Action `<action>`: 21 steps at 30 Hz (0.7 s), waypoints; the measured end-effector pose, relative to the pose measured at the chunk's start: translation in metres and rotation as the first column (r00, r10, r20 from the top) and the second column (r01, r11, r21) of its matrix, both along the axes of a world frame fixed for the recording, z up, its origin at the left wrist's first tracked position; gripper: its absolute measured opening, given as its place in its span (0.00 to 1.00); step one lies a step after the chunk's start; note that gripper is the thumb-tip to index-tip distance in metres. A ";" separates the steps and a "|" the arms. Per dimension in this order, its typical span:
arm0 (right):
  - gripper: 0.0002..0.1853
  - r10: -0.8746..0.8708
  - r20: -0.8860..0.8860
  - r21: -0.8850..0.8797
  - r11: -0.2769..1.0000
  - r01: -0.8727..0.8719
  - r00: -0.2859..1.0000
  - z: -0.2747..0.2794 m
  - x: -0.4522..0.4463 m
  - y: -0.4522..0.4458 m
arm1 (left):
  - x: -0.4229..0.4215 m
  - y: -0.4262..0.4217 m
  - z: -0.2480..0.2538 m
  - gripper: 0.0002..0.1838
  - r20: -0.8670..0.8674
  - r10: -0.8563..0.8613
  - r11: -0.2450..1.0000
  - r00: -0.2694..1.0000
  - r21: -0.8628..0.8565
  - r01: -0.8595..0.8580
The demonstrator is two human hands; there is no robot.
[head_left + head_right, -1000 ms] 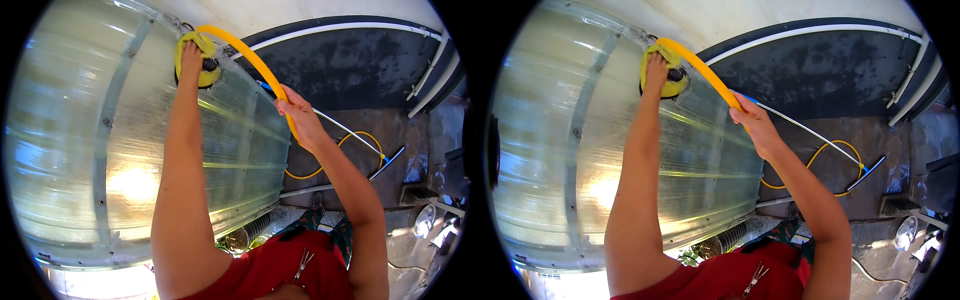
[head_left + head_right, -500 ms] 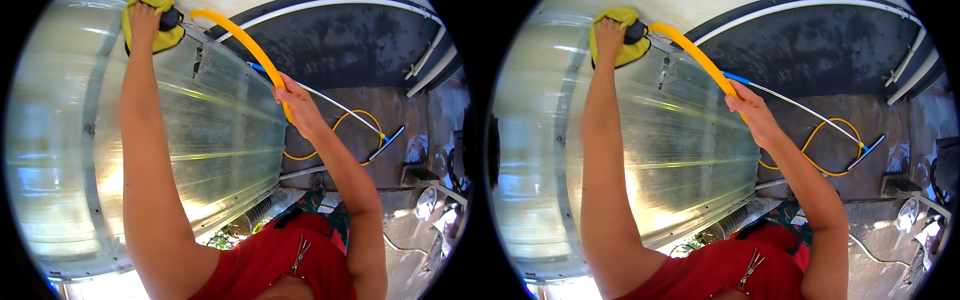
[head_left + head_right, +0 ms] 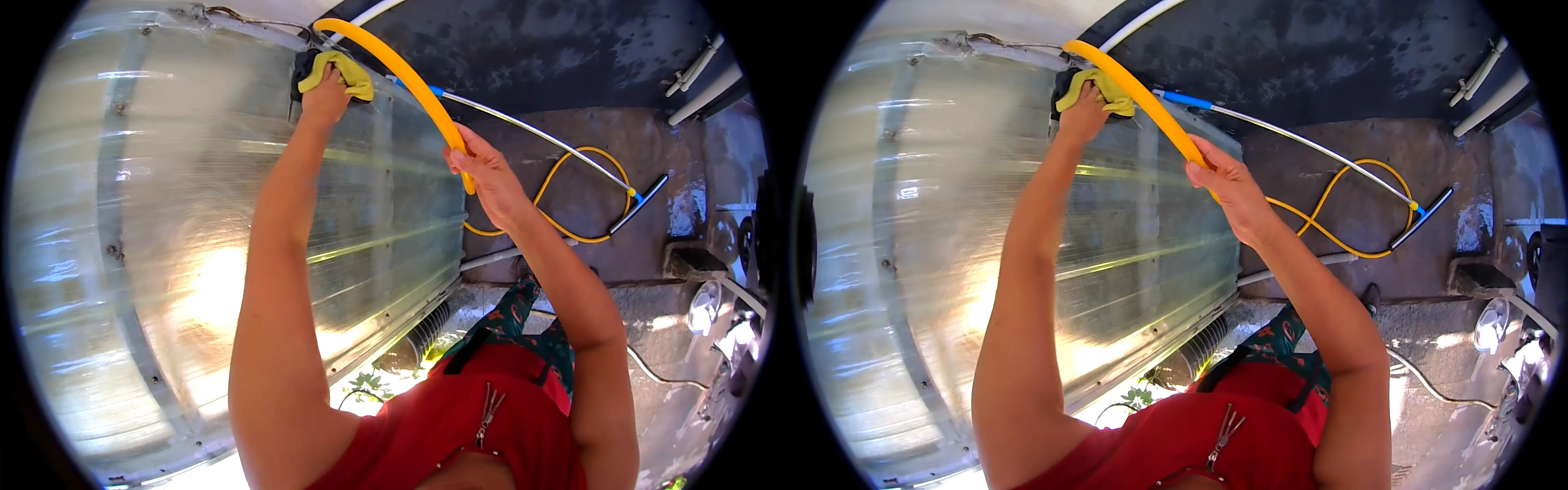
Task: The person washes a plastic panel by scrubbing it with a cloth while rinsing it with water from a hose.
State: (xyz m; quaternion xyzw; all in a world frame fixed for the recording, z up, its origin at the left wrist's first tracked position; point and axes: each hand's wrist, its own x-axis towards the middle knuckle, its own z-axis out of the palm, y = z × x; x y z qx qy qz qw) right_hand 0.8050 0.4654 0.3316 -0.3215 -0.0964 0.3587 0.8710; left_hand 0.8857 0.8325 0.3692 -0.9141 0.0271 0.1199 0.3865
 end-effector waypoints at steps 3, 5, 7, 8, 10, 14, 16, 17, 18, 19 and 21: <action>0.28 -0.005 -0.020 -0.031 1.000 0.004 1.000 -0.013 -0.001 -0.004 | 0.002 -0.009 -0.016 0.23 -0.014 0.088 0.996 0.996 0.031 -0.087; 0.28 -0.008 -0.032 -0.040 0.999 0.007 0.999 -0.020 -0.006 -0.011 | 0.001 -0.006 -0.028 0.24 -0.089 0.025 0.977 0.996 0.214 -0.006; 0.28 -0.016 -0.048 -0.029 0.999 0.015 0.999 -0.027 -0.014 -0.012 | -0.010 0.008 -0.051 0.23 -0.113 0.040 0.999 0.993 0.019 -0.039; 0.28 -0.022 -0.054 -0.021 1.000 0.021 0.998 -0.028 -0.018 -0.012 | -0.015 0.013 -0.057 0.23 -0.123 0.045 0.996 0.991 -0.076 -0.055; 0.27 0.013 -0.024 -0.027 1.000 -0.014 1.000 -0.023 -0.030 -0.015 | -0.034 -0.013 -0.044 0.20 -0.113 0.019 1.000 0.993 -0.017 -0.022; 0.27 0.082 -0.002 -0.027 0.996 -0.082 0.997 -0.017 -0.054 -0.029 | -0.046 -0.019 -0.018 0.12 0.135 -0.051 0.985 0.990 -0.155 0.072; 0.27 0.136 0.020 -0.015 0.991 -0.136 0.990 -0.020 -0.062 -0.040 | -0.047 -0.019 0.021 0.11 0.170 -0.068 0.997 0.983 -0.019 0.072; 0.27 0.156 0.013 -0.030 0.987 -0.156 0.988 -0.022 -0.065 -0.044 | -0.048 -0.015 0.041 0.11 0.221 -0.092 0.996 0.971 0.006 0.093; 0.26 0.177 0.006 -0.045 0.983 -0.177 0.984 -0.023 -0.069 -0.047 | -0.048 -0.009 0.061 0.11 0.339 -0.143 0.984 0.930 -0.050 0.170; 0.26 0.176 0.000 -0.039 0.984 -0.175 0.984 -0.025 -0.071 -0.049 | -0.048 -0.021 0.089 0.12 0.393 -0.148 0.988 0.908 0.090 0.122; 0.26 0.183 -0.012 -0.029 0.983 -0.183 0.983 -0.028 -0.077 -0.051 | -0.047 -0.043 0.147 0.14 0.493 -0.102 0.969 0.864 0.245 -0.025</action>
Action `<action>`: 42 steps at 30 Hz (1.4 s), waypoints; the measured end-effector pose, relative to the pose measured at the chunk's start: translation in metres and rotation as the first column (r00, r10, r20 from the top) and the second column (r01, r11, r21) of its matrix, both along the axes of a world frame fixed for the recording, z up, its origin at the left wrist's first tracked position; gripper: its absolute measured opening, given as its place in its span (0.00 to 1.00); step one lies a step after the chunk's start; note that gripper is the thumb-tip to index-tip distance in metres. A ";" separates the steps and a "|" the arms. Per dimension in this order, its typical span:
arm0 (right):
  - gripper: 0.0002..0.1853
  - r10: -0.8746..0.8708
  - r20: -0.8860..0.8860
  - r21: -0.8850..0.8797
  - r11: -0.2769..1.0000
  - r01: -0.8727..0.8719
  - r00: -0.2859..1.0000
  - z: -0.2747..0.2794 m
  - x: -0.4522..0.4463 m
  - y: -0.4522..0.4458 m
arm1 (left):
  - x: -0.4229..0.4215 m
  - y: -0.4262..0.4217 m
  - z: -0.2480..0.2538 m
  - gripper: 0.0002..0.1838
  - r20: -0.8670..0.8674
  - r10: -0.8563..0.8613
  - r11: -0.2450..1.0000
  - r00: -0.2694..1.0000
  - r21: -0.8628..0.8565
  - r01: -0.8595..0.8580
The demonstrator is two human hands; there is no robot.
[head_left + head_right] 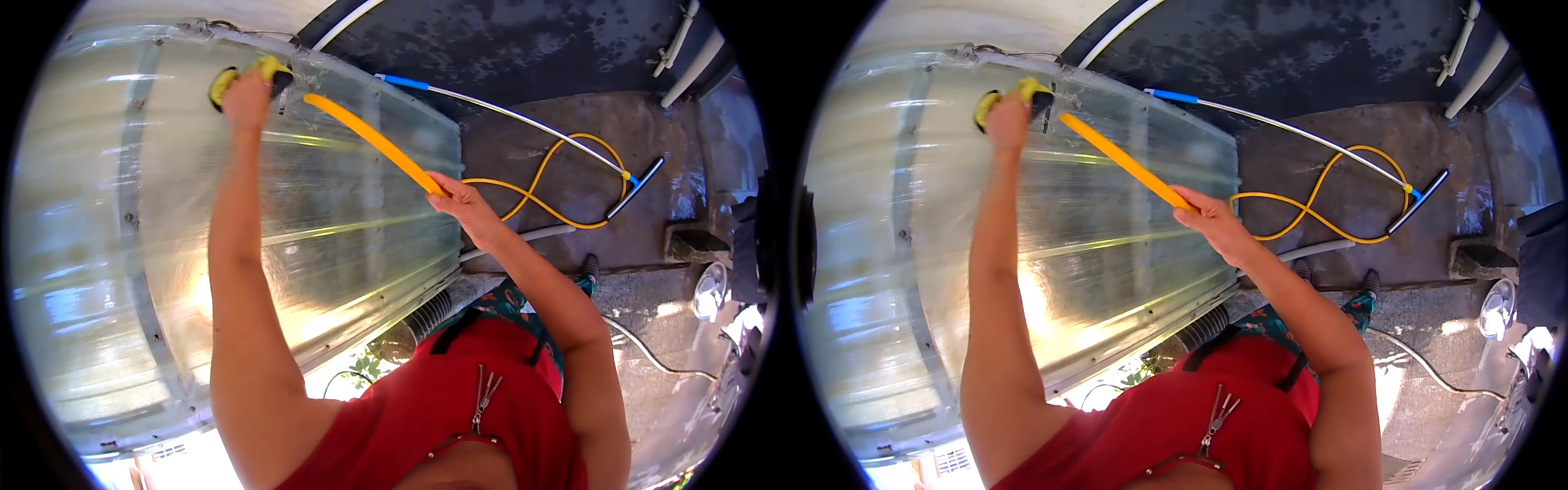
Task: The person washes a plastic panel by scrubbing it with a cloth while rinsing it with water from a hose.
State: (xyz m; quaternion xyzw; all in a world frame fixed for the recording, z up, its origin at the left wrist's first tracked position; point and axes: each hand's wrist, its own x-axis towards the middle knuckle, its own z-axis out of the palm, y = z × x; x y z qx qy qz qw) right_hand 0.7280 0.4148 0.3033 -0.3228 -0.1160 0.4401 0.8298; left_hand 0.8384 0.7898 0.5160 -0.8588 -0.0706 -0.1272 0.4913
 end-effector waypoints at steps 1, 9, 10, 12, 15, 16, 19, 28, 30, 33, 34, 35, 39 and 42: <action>0.26 0.001 0.000 -0.005 1.000 -0.001 1.000 -0.002 -0.003 0.001 | -0.003 -0.001 0.020 0.15 0.058 0.078 0.997 0.995 0.016 -0.079; 0.27 0.002 0.005 0.029 1.000 -0.002 1.000 0.003 -0.007 0.002 | -0.066 -0.025 -0.034 0.13 -0.174 0.048 0.985 0.984 -0.153 -0.075; 0.27 0.018 0.013 0.025 1.000 -0.019 1.000 0.003 -0.007 -0.001 | -0.080 -0.008 -0.073 0.13 -0.220 -0.027 0.988 0.975 -0.151 -0.007; 0.27 0.042 0.025 0.012 0.999 -0.042 0.999 0.000 -0.006 -0.010 | -0.102 0.006 -0.139 0.13 -0.347 -0.045 0.970 0.937 -0.238 -0.042; 0.27 0.059 0.010 -0.020 0.998 -0.059 0.998 -0.011 -0.009 -0.022 | -0.146 0.006 -0.213 0.16 -0.436 -0.131 0.985 0.890 -0.159 0.066; 0.27 0.074 0.003 -0.031 0.997 -0.073 0.997 -0.014 -0.009 -0.024 | -0.153 -0.006 -0.217 0.20 -0.429 -0.185 0.982 0.884 -0.099 0.158; 0.26 0.151 0.000 -0.059 0.987 -0.150 0.989 -0.021 -0.018 -0.035 | -0.164 -0.012 -0.227 0.24 -0.429 -0.066 0.935 0.901 -0.342 -0.095; 0.21 0.302 0.178 -0.062 0.953 -0.296 0.936 -0.017 -0.051 -0.025 | -0.233 -0.055 -0.047 0.24 -0.075 0.233 0.875 0.970 -0.420 -0.242; 0.21 0.327 0.161 -0.066 0.945 -0.321 0.931 -0.015 -0.058 -0.021 | -0.238 -0.077 -0.015 0.31 -0.019 0.276 0.901 0.961 -0.344 -0.265; 0.21 0.335 0.143 -0.035 0.942 -0.334 0.931 -0.016 -0.066 -0.015 | -0.245 -0.075 -0.015 0.32 -0.058 0.142 0.951 0.988 -0.270 -0.153; 0.21 0.330 0.137 -0.017 0.944 -0.331 0.934 -0.017 -0.068 -0.013 | -0.246 -0.070 -0.027 0.33 -0.121 0.164 0.935 0.979 -0.297 -0.194; 0.21 0.318 0.153 -0.022 0.948 -0.319 0.935 -0.019 -0.069 -0.013 | -0.246 -0.064 -0.042 0.33 -0.185 0.180 0.918 0.966 -0.322 -0.232; 0.20 0.229 0.177 -0.089 0.972 -0.216 0.957 -0.041 -0.071 -0.024 | -0.241 -0.035 -0.145 0.35 -0.303 0.032 0.957 0.952 -0.267 -0.117; 0.20 0.224 0.136 -0.141 0.969 -0.205 0.965 -0.071 -0.067 -0.042 | -0.224 -0.024 -0.242 0.35 -0.506 0.107 0.945 0.856 -0.217 -0.246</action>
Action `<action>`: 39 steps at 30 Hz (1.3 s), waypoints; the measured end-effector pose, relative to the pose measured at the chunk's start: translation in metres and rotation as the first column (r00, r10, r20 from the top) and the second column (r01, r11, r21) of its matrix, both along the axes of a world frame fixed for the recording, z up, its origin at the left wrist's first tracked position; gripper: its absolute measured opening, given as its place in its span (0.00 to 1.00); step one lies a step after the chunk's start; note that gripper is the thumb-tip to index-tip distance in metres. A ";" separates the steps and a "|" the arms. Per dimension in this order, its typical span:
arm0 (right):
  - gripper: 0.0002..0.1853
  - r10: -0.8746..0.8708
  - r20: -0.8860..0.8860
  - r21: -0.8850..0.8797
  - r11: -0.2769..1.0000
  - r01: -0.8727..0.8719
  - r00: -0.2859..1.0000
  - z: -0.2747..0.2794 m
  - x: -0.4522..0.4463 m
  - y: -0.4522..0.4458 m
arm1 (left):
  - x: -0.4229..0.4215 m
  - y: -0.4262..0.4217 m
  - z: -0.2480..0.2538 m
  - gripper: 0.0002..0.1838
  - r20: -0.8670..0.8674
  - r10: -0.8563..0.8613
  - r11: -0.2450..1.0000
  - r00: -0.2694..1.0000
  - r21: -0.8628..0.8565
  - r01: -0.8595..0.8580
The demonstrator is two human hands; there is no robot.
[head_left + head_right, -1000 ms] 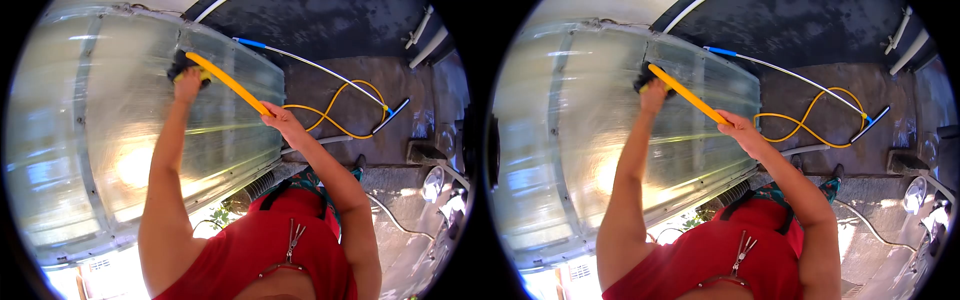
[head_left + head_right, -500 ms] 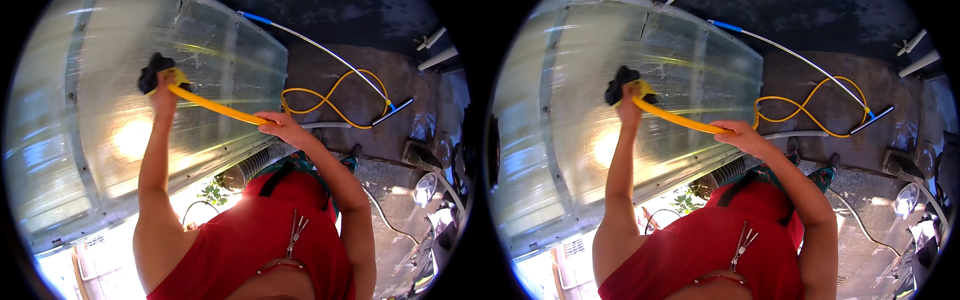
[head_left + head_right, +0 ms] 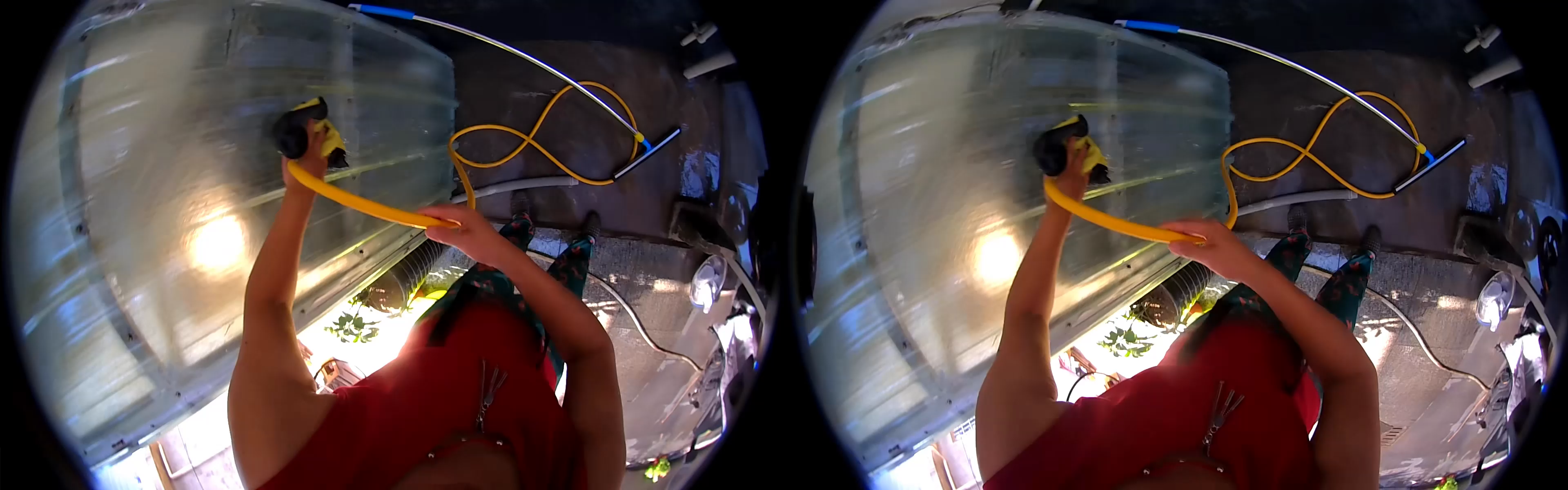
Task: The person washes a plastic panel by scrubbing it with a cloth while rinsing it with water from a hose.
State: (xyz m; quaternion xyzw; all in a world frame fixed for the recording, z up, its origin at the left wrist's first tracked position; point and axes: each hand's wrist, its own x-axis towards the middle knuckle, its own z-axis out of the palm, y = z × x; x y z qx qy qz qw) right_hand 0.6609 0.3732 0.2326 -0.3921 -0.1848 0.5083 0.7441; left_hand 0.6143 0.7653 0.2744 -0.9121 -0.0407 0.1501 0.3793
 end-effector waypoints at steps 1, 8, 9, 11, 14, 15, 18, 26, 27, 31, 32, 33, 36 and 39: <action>0.20 0.004 -0.015 -0.017 1.000 -0.004 1.000 -0.007 0.005 -0.004 | 0.009 -0.002 -0.030 0.35 -0.016 0.063 0.995 0.998 -0.078 -0.064; 0.17 -0.134 -0.027 -0.058 0.990 0.132 0.991 -0.061 0.010 -0.015 | 0.042 0.013 -0.232 0.30 -0.370 0.199 0.947 0.908 -0.167 -0.275; 0.17 -0.157 -0.014 -0.053 0.986 0.156 0.988 -0.065 0.006 -0.016 | 0.038 0.033 -0.263 0.28 -0.361 0.310 0.878 0.879 -0.246 -0.411; 0.17 -0.153 -0.040 -0.073 0.986 0.150 0.987 -0.069 0.003 -0.017 | 0.019 0.037 -0.262 0.25 -0.311 0.326 0.854 0.893 -0.308 -0.419; 0.16 -0.167 -0.054 -0.052 0.985 0.164 0.985 -0.064 0.004 -0.015 | 0.037 0.004 -0.141 0.18 -0.053 -0.127 0.976 0.990 -0.183 0.116; 0.16 -0.175 -0.059 -0.041 0.984 0.173 0.983 -0.060 0.006 -0.015 | 0.040 0.011 -0.106 0.19 0.089 -0.261 0.944 0.961 -0.184 0.274; 0.17 -0.228 -0.076 -0.002 0.973 0.229 0.971 -0.054 0.010 -0.013 | 0.068 -0.007 0.013 0.31 0.275 -0.255 0.929 0.927 -0.196 0.314; 0.17 -0.215 -0.148 0.029 0.975 0.222 0.965 -0.048 0.029 0.002 | 0.125 0.001 0.065 0.33 0.166 -0.269 0.963 0.949 0.078 0.259; 0.17 -0.229 -0.131 0.026 0.972 0.234 0.965 -0.047 0.033 0.002 | 0.131 0.011 0.044 0.34 0.149 -0.310 0.950 0.939 0.070 0.303; 0.17 -0.350 -0.131 -0.014 0.936 0.351 0.928 -0.058 0.038 0.001 | 0.167 0.008 -0.064 0.35 -0.034 -0.178 0.984 0.983 -0.012 0.178; 0.17 -0.411 -0.089 -0.047 0.912 0.408 0.907 -0.068 0.032 0.003 | 0.172 0.006 -0.097 0.34 -0.099 -0.139 0.990 0.985 0.019 0.142; 0.17 -0.421 -0.100 -0.054 0.907 0.418 0.902 -0.073 0.031 0.001 | 0.175 0.008 -0.129 0.34 -0.163 -0.098 0.993 0.982 0.048 0.107; 0.17 -0.490 -0.071 -0.078 0.871 0.485 0.869 -0.082 0.033 -0.007 | 0.178 0.022 -0.219 0.31 -0.288 -0.153 0.984 0.945 0.049 0.174; 0.17 -0.494 0.089 -0.116 0.857 0.502 0.865 -0.088 0.033 -0.011 | 0.186 0.020 -0.262 0.28 -0.401 0.059 0.996 0.914 -0.034 -0.079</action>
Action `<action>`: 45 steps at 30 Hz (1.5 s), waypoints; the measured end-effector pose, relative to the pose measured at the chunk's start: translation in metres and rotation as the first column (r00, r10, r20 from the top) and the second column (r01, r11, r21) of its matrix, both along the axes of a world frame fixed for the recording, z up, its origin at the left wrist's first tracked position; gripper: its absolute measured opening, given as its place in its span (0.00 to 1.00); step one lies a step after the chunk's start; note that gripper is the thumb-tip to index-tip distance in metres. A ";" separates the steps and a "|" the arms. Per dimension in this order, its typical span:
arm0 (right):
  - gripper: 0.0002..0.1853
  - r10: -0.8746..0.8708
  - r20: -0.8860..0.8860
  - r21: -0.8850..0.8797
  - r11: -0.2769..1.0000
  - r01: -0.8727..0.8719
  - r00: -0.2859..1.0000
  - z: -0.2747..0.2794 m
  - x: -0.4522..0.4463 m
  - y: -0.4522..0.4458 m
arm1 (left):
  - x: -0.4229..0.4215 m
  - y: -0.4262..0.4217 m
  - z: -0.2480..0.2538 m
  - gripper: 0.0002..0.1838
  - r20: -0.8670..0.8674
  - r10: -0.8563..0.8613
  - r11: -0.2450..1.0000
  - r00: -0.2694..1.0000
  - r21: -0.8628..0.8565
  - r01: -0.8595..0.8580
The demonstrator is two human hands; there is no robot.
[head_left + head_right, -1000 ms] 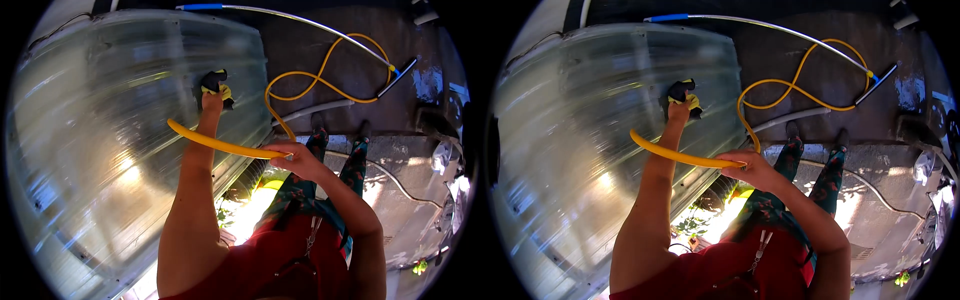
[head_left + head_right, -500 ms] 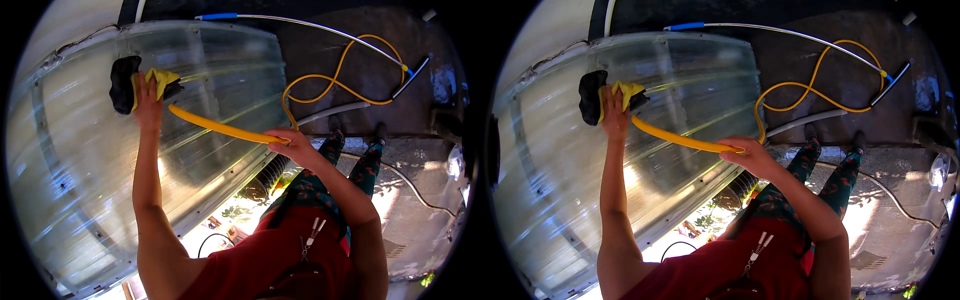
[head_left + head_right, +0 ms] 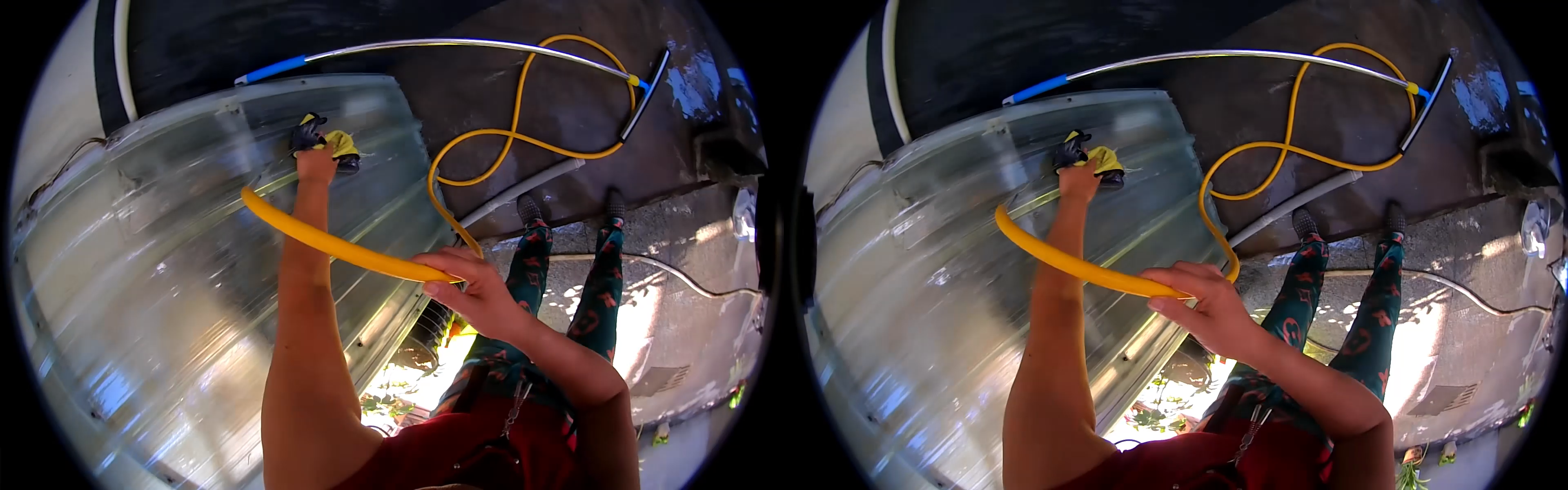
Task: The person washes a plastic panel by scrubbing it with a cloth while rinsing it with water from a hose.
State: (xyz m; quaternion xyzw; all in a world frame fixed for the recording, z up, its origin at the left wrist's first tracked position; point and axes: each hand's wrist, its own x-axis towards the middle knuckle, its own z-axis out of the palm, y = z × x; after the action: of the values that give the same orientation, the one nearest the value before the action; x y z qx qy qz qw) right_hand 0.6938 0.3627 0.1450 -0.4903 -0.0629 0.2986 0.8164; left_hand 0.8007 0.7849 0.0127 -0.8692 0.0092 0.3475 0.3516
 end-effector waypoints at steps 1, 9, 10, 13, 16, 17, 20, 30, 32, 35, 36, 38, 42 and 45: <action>0.16 -0.029 0.017 -0.022 0.999 0.029 0.999 -0.002 -0.003 0.002 | 0.003 -0.008 0.002 0.27 -0.021 0.082 0.996 0.996 -0.017 -0.083; 0.17 -0.072 -0.070 0.148 0.986 0.082 0.995 0.009 0.013 0.024 | 0.008 0.047 0.134 0.32 0.517 -0.388 0.909 0.763 0.074 0.411; 0.17 -0.048 -0.078 0.158 0.986 0.060 0.996 0.009 0.016 0.026 | 0.010 0.041 0.151 0.34 0.461 -0.358 0.934 0.812 0.162 0.320; 0.16 -0.001 -0.114 0.171 0.985 0.021 0.993 0.005 0.021 0.031 | 0.019 0.008 0.190 0.38 0.342 -0.376 0.883 0.861 0.414 0.221; 0.16 -0.052 -0.116 0.138 0.988 0.068 0.992 -0.003 0.019 0.040 | 0.032 0.026 0.157 0.40 0.388 -0.359 0.916 0.849 0.322 0.240; 0.16 -0.082 -0.092 0.115 0.989 0.092 0.992 -0.009 0.013 0.043 | 0.039 0.028 0.137 0.41 0.376 -0.272 0.947 0.885 0.266 0.178; 0.16 -0.072 -0.074 0.043 0.996 0.075 0.995 -0.019 0.003 0.039 | 0.059 0.009 0.070 0.40 0.203 -0.079 0.977 0.976 0.211 0.035; 0.15 -0.040 -0.196 -0.075 0.997 0.025 0.980 -0.075 -0.024 0.012 | -0.005 0.028 -0.200 0.22 0.184 0.097 0.956 0.978 -0.292 -0.040; 0.15 -0.034 -0.304 -0.054 0.998 0.018 0.952 -0.085 -0.035 0.012 | -0.034 0.009 -0.212 0.22 -0.053 -0.062 0.995 0.997 -0.077 0.057; 0.15 -0.006 -0.355 0.001 1.000 0.007 0.935 -0.091 -0.045 0.011 | -0.070 -0.007 -0.196 0.24 -0.413 0.060 0.998 0.909 0.033 -0.051; 0.15 -0.002 -0.362 0.022 1.000 0.010 0.932 -0.092 -0.048 0.011 | -0.092 -0.012 -0.177 0.23 -0.410 0.130 0.990 0.903 0.004 -0.141; 0.18 0.104 -0.296 0.059 0.994 -0.090 0.950 -0.097 -0.058 0.008 | -0.127 -0.012 -0.148 0.22 -0.377 0.059 0.998 0.925 -0.008 -0.067; 0.15 0.134 -0.204 0.125 0.986 -0.110 0.970 -0.071 -0.073 0.000 | -0.156 -0.011 -0.059 0.22 -0.328 0.193 0.980 0.925 0.105 -0.168; 0.17 0.209 -0.129 0.132 0.973 -0.192 0.969 -0.069 -0.081 -0.012 | -0.154 -0.026 0.036 0.11 -0.130 0.053 0.998 0.990 -0.034 -0.058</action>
State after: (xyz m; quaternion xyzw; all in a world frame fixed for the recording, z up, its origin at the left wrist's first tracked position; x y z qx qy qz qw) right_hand 0.6131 0.3509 0.0761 -0.4097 -0.0716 0.4094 0.8120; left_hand 0.6468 0.7585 0.0490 -0.8513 0.0144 0.4125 0.3240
